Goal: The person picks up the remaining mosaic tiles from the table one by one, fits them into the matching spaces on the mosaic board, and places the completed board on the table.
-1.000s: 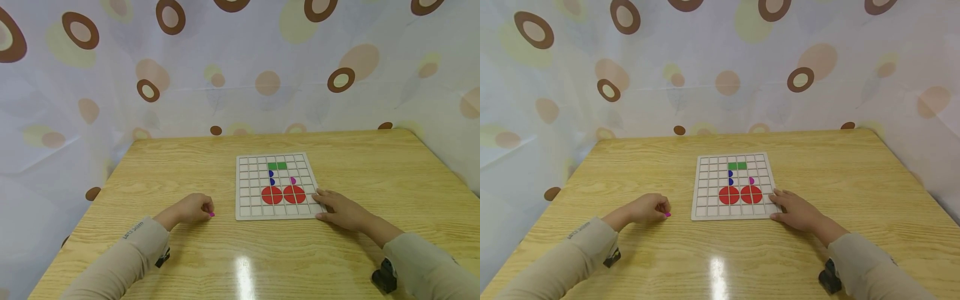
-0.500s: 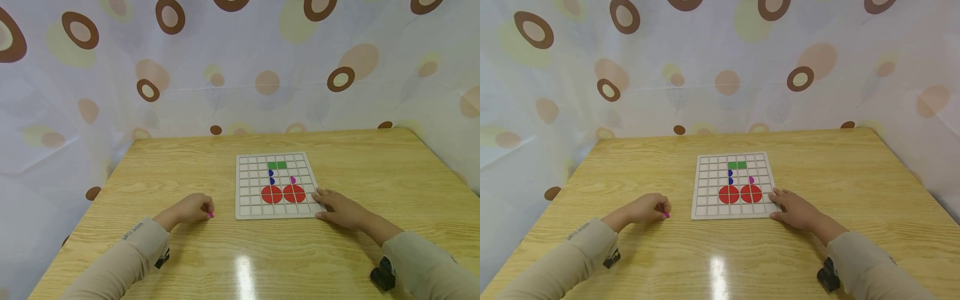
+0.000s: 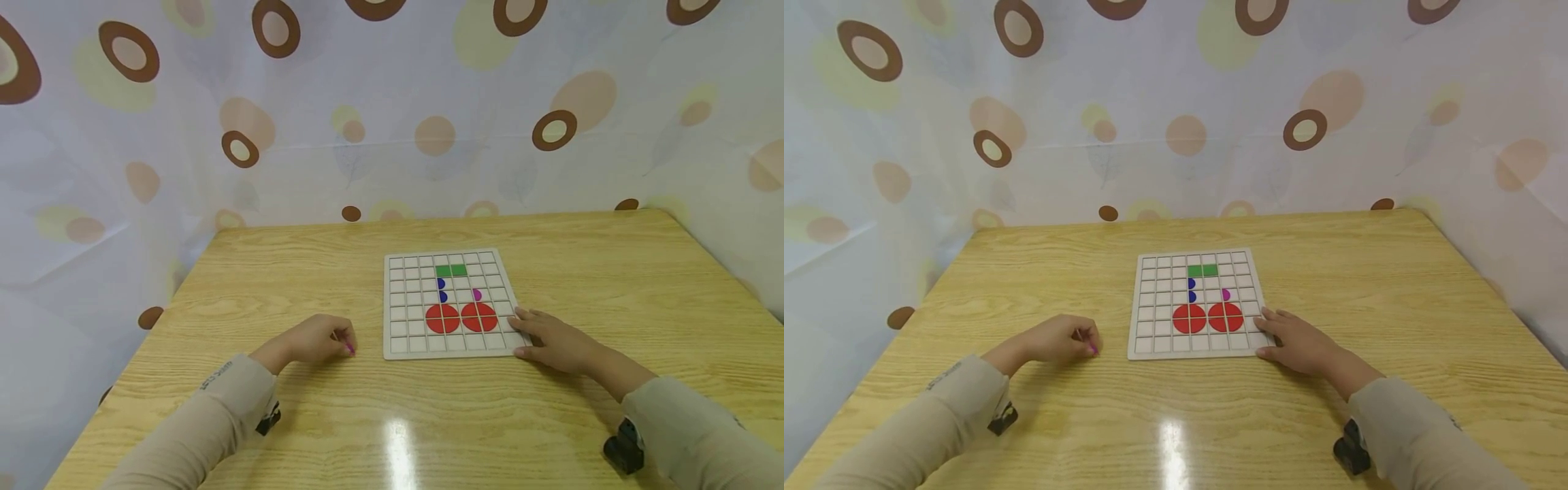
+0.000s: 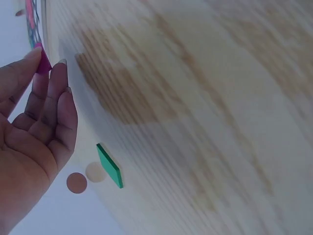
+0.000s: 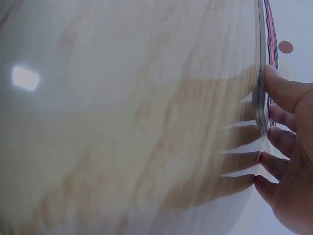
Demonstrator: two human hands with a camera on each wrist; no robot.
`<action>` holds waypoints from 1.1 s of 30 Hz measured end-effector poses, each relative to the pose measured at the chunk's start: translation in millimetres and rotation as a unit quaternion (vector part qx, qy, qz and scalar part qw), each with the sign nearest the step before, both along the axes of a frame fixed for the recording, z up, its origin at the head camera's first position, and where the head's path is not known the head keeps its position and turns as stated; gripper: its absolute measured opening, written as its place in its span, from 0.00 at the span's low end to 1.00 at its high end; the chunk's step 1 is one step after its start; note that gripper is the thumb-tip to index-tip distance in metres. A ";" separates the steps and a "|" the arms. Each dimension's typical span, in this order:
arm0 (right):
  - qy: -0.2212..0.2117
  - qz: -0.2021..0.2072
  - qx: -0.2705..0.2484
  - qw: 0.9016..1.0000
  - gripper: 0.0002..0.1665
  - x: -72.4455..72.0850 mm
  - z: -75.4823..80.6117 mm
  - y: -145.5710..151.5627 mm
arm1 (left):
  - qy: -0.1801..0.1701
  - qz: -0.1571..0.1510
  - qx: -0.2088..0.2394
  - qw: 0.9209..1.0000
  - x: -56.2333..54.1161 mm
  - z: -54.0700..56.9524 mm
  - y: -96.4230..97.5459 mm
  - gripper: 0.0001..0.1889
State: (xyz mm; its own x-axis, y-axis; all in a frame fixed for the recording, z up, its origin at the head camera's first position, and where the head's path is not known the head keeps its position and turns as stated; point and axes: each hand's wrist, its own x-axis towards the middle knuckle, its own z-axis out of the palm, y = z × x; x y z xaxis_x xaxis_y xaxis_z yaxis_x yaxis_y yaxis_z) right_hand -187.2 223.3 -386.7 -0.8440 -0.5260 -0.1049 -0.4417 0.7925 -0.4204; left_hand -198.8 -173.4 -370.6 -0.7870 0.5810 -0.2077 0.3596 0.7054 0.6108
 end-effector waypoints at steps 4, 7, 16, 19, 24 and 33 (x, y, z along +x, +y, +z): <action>0.003 0.002 -0.001 1.000 0.38 0.3 1.4 -0.2 | -0.005 0.004 0.017 1.000 -4.7 1.4 5.1 0.00; 0.004 -0.001 -0.002 1.000 0.38 0.9 1.9 -0.1 | -0.011 0.000 0.026 1.000 -8.5 3.2 9.5 0.01; 0.003 0.002 0.004 1.000 0.39 0.9 1.0 0.0 | -0.017 -0.006 0.065 0.998 -16.5 7.8 24.4 0.02; 0.002 0.001 0.008 1.000 0.39 0.9 1.2 -0.4 | -0.019 -0.007 0.088 0.996 -19.5 9.4 29.8 0.03; -0.002 -0.001 0.011 1.000 0.38 1.3 2.1 -1.8 | -0.013 0.002 0.103 0.995 -26.3 9.8 39.4 0.05; -0.005 -0.003 0.015 1.000 0.38 1.6 2.6 -1.5 | -0.005 0.015 0.103 0.995 -40.0 10.3 59.4 0.04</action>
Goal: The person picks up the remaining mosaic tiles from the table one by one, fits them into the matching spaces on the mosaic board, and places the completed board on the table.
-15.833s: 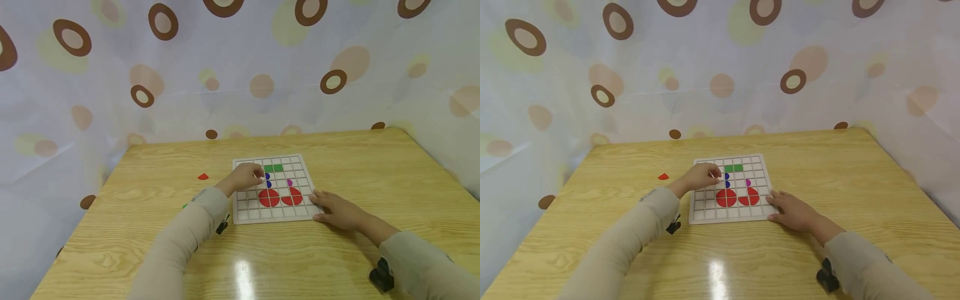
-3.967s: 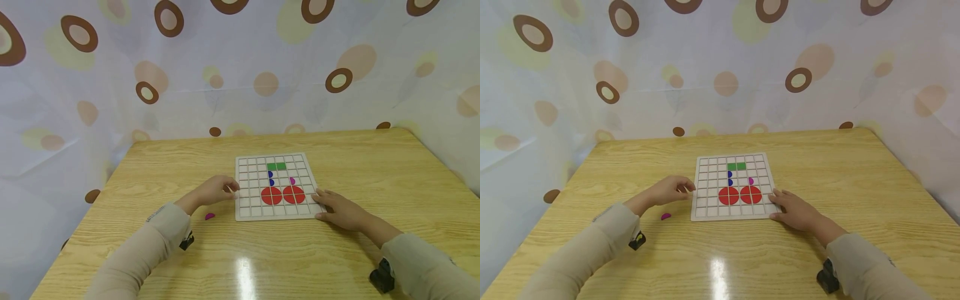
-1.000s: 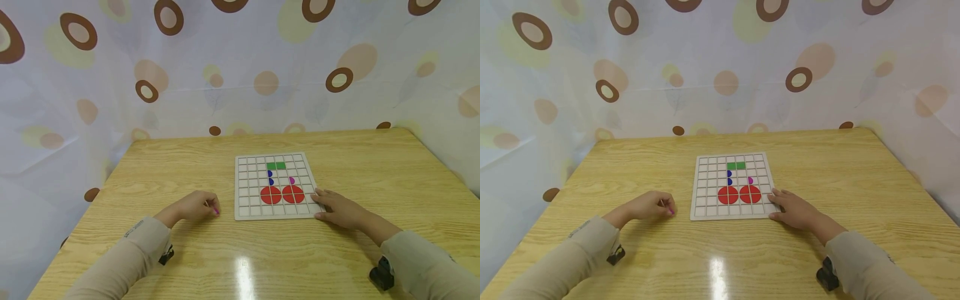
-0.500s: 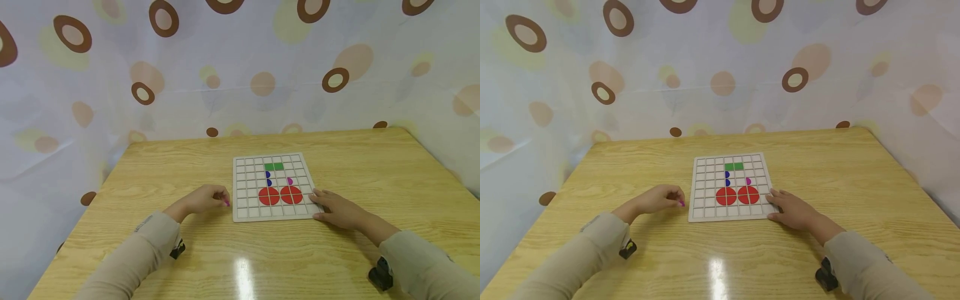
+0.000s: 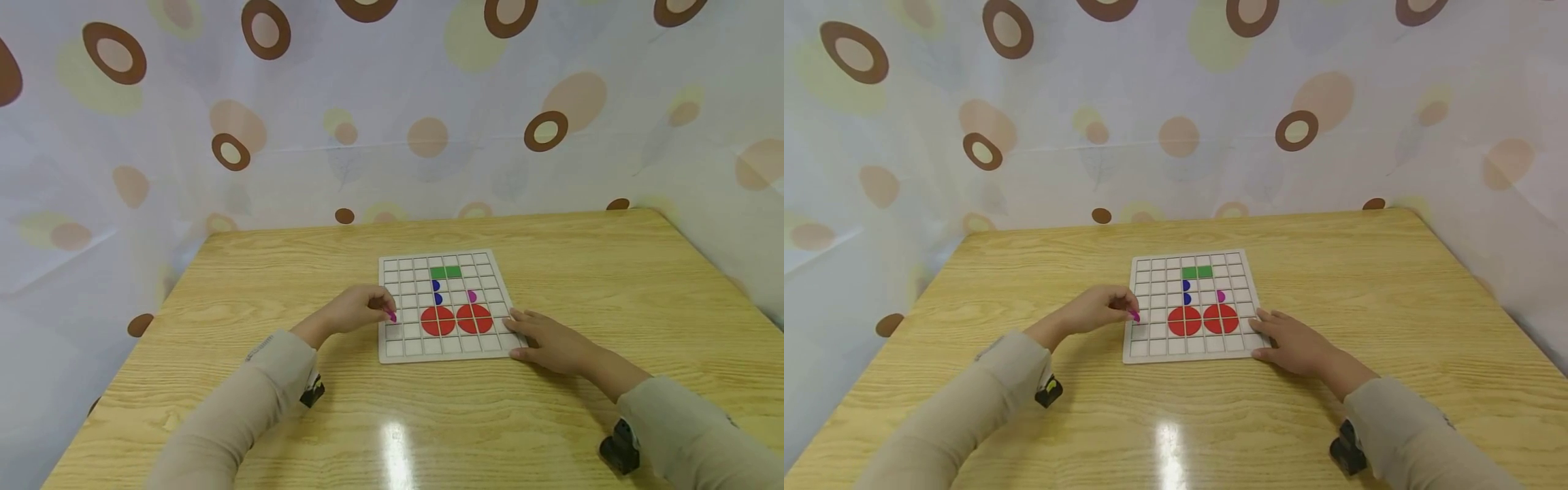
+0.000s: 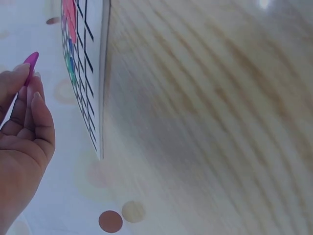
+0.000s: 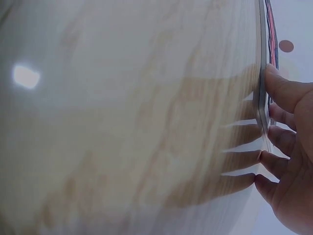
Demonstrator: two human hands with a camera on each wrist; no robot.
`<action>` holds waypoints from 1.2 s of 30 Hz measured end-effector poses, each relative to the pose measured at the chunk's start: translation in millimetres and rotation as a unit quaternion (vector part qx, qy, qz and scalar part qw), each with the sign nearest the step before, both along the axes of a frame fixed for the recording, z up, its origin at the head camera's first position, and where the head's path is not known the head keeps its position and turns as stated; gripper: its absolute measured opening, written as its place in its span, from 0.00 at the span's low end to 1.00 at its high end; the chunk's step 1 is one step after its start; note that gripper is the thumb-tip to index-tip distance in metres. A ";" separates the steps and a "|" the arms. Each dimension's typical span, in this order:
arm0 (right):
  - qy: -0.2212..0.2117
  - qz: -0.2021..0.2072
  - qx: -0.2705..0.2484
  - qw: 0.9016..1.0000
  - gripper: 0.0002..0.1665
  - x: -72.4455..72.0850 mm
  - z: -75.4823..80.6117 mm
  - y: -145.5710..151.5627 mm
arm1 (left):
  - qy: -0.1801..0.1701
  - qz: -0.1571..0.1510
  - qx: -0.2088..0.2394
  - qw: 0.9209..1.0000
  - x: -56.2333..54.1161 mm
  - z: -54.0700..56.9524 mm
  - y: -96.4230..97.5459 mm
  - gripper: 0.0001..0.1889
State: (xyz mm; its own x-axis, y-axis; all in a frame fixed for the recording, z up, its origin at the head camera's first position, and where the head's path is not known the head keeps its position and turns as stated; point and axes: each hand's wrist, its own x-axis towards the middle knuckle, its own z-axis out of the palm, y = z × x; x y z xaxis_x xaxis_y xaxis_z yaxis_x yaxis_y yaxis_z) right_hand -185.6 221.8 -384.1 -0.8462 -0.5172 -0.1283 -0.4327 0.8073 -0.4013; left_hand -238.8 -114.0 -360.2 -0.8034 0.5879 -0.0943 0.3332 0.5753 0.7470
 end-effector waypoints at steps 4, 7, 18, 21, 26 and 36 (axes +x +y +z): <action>-0.002 -0.003 0.002 1.000 0.38 -0.2 -0.3 -0.2 | 0.011 0.003 -0.005 1.000 -6.3 2.2 7.3 0.03; -0.002 -0.006 0.005 1.000 0.37 0.1 -0.7 -0.2 | 0.007 0.000 0.005 1.000 -10.5 3.6 12.4 0.03; 0.004 -0.006 0.005 1.000 0.38 -0.4 -3.3 0.4 | 0.014 -0.014 0.020 1.000 -25.3 9.8 29.9 0.06; 0.003 -0.004 0.004 1.000 0.38 -1.1 -3.7 0.9 | 0.012 -0.014 0.025 1.000 -30.0 11.2 34.8 0.06; 0.005 -0.004 0.005 1.000 0.38 -1.9 -4.5 1.1 | 0.004 -0.007 0.019 1.000 -36.7 12.8 42.6 0.06; 0.007 -0.005 -0.001 1.000 0.38 -2.0 -6.7 1.2 | -0.013 -0.001 0.021 1.000 -46.8 13.0 63.4 0.04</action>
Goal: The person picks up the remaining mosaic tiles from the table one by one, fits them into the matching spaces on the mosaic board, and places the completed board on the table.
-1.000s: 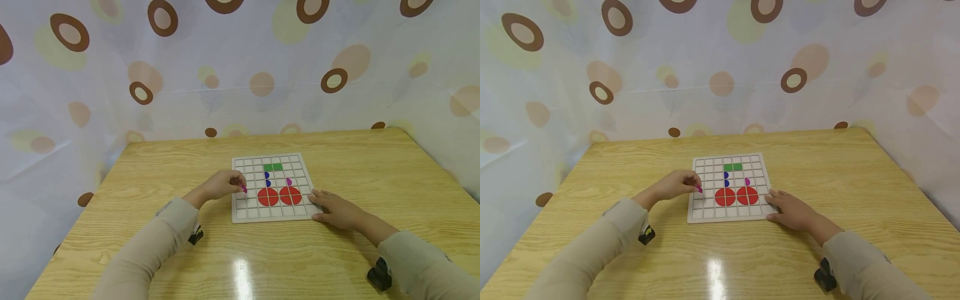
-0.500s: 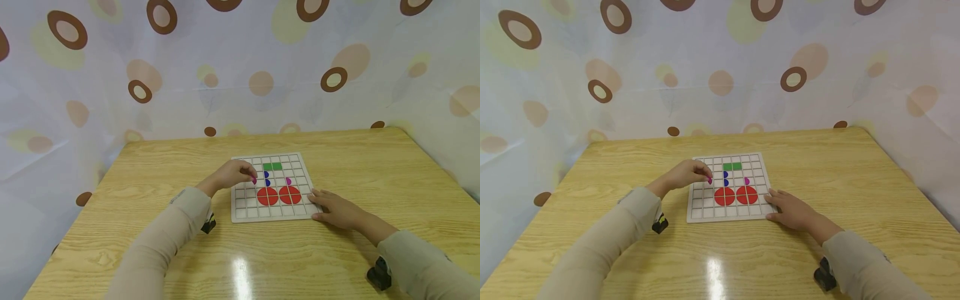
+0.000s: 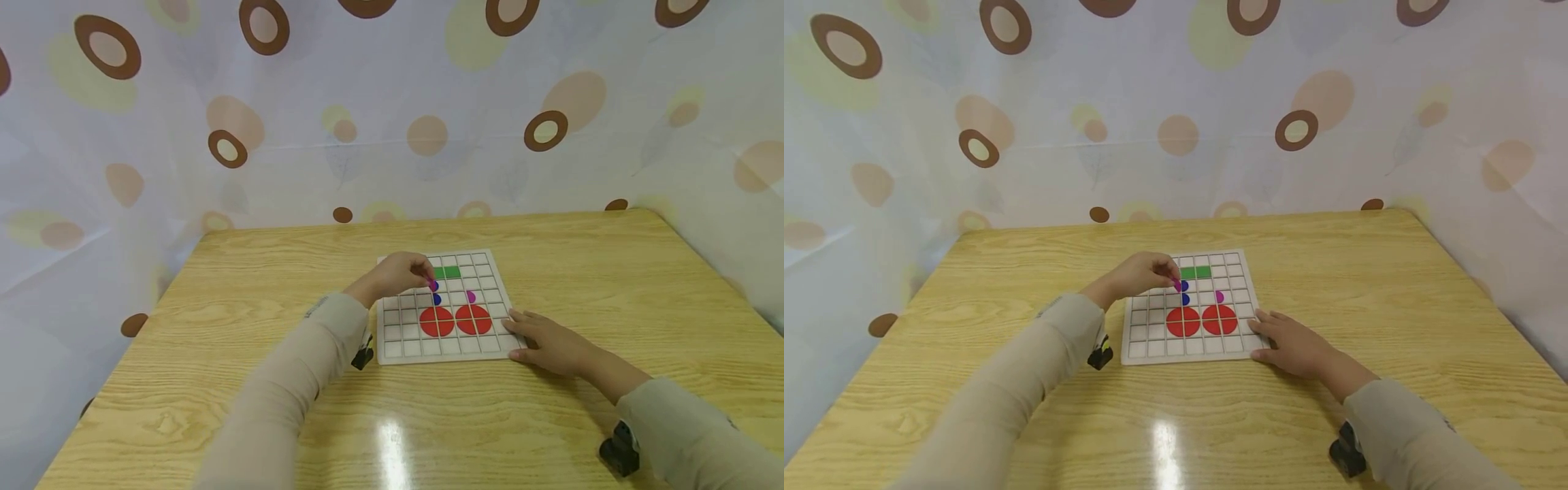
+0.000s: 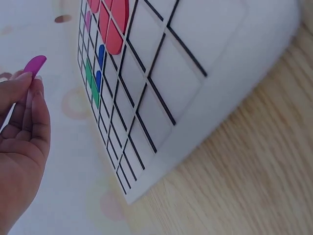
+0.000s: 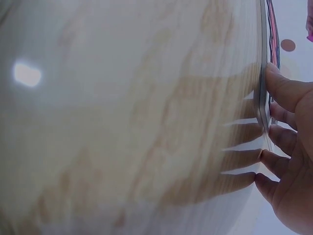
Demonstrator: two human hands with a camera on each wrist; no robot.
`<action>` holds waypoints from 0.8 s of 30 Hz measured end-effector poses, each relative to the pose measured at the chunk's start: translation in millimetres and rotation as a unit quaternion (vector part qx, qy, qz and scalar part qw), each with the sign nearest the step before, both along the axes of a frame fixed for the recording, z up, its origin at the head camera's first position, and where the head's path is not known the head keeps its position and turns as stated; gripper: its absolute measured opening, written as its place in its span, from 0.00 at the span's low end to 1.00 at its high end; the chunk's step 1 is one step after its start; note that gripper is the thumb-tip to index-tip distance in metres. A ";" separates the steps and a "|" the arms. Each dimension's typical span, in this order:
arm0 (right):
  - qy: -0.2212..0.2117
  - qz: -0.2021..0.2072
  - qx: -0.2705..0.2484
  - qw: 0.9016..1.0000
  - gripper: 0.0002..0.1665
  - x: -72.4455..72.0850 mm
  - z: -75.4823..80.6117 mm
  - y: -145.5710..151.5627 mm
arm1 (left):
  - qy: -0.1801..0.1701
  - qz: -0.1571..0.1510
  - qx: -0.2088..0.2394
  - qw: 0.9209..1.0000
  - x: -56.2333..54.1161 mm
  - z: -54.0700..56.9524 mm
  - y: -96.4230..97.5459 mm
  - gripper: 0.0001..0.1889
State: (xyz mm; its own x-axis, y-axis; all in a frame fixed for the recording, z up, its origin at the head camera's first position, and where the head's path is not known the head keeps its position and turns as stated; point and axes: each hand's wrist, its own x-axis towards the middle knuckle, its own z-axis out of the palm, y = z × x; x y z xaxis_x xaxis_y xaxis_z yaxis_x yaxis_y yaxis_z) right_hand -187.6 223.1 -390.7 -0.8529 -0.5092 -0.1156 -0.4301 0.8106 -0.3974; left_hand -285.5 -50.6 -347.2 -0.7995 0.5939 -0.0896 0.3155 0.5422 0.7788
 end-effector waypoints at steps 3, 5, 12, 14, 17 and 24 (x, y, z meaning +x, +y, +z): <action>0.001 0.002 -0.001 1.000 0.38 0.2 0.5 -0.8 | -0.003 -0.006 -0.005 1.000 -4.2 -0.6 5.4 0.04; 0.001 0.001 -0.001 1.000 0.38 0.6 1.3 -1.2 | -0.002 -0.010 -0.006 1.000 -7.4 -0.9 9.3 0.03; -0.016 -0.007 0.004 1.000 0.37 2.0 6.2 -2.0 | 0.000 -0.017 -0.009 1.000 -13.7 -0.4 24.0 0.04; -0.019 -0.009 0.004 1.000 0.37 2.7 7.1 -2.0 | 0.000 -0.016 -0.013 1.000 -15.3 -0.9 28.8 0.04; -0.015 -0.007 -0.001 1.000 0.37 3.0 8.2 -2.5 | 0.004 -0.013 -0.020 1.000 -18.3 -2.9 35.4 0.04; -0.016 -0.005 -0.012 1.000 0.37 2.5 8.0 -4.2 | 0.015 0.001 -0.024 1.000 -21.7 -8.1 48.4 0.03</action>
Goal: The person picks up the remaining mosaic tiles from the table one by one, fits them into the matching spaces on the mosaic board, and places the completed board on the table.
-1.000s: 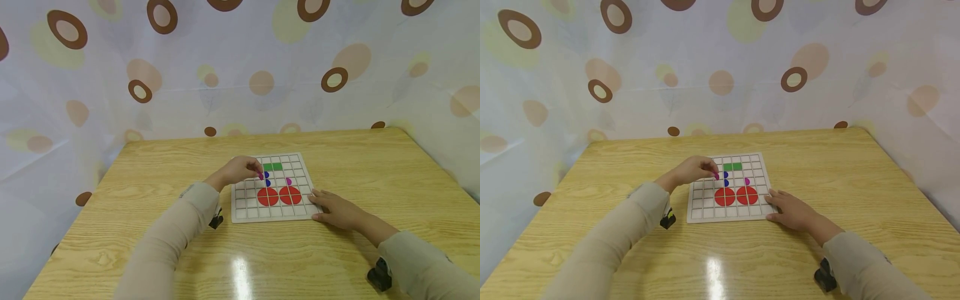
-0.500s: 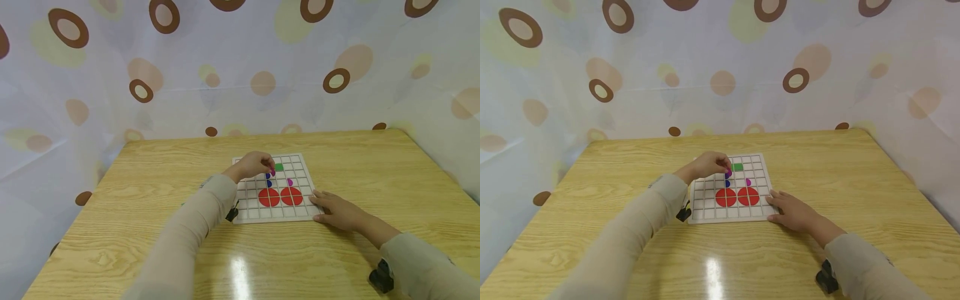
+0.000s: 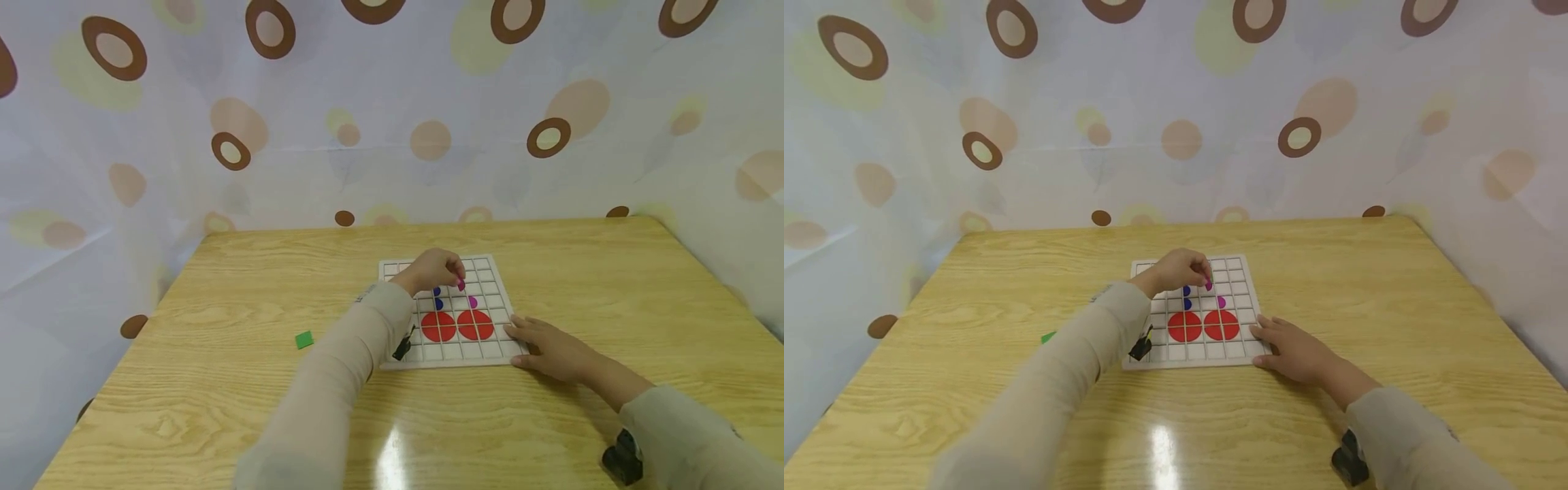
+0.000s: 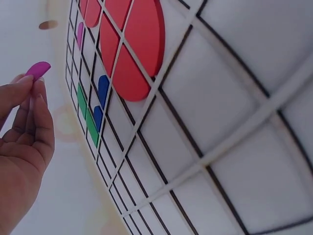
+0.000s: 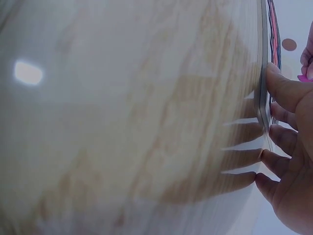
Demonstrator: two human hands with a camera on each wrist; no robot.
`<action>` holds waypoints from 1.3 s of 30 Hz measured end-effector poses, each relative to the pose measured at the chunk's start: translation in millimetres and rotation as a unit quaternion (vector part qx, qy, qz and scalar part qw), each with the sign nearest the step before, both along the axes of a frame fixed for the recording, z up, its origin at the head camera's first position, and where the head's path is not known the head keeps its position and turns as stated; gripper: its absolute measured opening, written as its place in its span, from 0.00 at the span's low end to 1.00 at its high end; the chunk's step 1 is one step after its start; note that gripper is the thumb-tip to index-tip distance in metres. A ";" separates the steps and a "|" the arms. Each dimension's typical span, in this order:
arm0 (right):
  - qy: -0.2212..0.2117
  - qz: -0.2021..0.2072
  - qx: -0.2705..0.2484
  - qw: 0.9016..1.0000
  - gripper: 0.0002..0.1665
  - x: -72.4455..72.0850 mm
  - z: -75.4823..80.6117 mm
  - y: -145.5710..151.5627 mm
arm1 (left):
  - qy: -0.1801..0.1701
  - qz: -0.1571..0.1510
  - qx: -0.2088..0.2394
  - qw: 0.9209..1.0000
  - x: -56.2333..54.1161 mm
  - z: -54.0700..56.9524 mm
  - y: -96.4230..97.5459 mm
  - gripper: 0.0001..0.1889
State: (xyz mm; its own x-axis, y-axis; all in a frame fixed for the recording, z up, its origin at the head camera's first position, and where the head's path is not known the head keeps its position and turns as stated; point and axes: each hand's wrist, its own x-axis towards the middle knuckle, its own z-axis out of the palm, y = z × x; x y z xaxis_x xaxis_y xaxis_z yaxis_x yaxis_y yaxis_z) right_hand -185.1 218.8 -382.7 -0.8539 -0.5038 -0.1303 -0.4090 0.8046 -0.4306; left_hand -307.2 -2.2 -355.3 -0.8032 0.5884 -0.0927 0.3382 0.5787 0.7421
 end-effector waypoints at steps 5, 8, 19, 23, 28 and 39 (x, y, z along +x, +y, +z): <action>-0.003 -0.005 -0.001 1.000 0.37 -0.3 -3.7 1.1 | 0.000 0.003 -0.005 1.000 -3.2 -4.2 8.4 0.03; -0.002 -0.007 -0.005 1.000 0.37 0.5 -4.1 1.1 | 0.010 -0.001 -0.014 1.000 -4.4 -4.4 13.1 0.03; 0.010 -0.006 -0.006 1.000 0.37 1.1 -2.0 1.6 | 0.042 -0.002 -0.058 0.997 -10.6 -8.2 24.9 0.04; 0.003 -0.009 -0.003 1.000 0.38 -0.1 -1.8 2.1 | 0.048 0.004 -0.077 0.996 -11.9 -11.0 26.5 0.05; 0.000 -0.009 -0.005 1.000 0.38 0.3 -1.4 1.6 | 0.057 0.006 -0.088 0.994 -13.7 -16.2 28.3 0.05; 0.004 -0.002 -0.013 1.000 0.37 1.4 -3.1 0.8 | 0.122 0.007 -0.138 0.983 -41.7 -56.7 45.8 0.08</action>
State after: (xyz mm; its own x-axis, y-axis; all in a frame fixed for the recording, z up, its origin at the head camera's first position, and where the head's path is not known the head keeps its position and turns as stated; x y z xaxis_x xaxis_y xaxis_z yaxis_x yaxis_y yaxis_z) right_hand -183.7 219.7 -385.8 -0.8565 -0.5041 -0.1107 -0.4097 0.7945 -0.4483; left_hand -348.9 43.6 -412.1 -0.8296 0.5562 -0.0500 0.4773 0.7527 0.4536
